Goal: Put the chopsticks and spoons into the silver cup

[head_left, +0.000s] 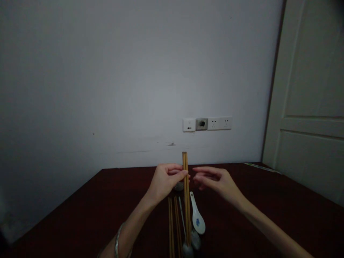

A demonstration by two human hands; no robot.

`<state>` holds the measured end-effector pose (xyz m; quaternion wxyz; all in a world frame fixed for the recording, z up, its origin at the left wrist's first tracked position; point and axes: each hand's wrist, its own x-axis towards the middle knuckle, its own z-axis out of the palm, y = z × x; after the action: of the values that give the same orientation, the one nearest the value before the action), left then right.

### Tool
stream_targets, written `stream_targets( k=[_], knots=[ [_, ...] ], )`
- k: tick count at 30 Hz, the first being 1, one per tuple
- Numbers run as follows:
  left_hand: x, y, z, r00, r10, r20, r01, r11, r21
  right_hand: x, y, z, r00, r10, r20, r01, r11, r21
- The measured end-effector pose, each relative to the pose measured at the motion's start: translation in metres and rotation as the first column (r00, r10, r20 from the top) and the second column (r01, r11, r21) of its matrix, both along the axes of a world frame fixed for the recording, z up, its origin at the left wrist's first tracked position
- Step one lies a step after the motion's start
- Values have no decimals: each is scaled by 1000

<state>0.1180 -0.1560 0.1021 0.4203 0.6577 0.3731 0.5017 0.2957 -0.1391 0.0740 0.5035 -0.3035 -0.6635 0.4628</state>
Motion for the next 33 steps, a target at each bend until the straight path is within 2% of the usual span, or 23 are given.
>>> stream_targets(
  k=[2, 6, 12, 19, 33],
  knots=[
    [0, -1, 0, 1000, -7, -2, 7, 1000, -3, 1, 1, 15, 999, -41, -4, 41, 995, 89],
    [-1, -1, -2, 1000, -21, -16, 21, 1000, 19, -8, 2, 35, 999, -45, 25, 38, 969, 245],
    [-1, 0, -2, 999, -28, -24, 28, 1000, 3, -19, 11, 42, 990, -140, -19, 137, 919, 370],
    [0, 0, -3, 996, -77, -46, 76, 997, -30, -21, 13, 45, 989, -145, 42, 119, 921, 371],
    [-3, 4, -4, 989, -115, -92, 112, 993, -46, -25, 15, 42, 980, -196, 22, 172, 905, 388]
  ],
)
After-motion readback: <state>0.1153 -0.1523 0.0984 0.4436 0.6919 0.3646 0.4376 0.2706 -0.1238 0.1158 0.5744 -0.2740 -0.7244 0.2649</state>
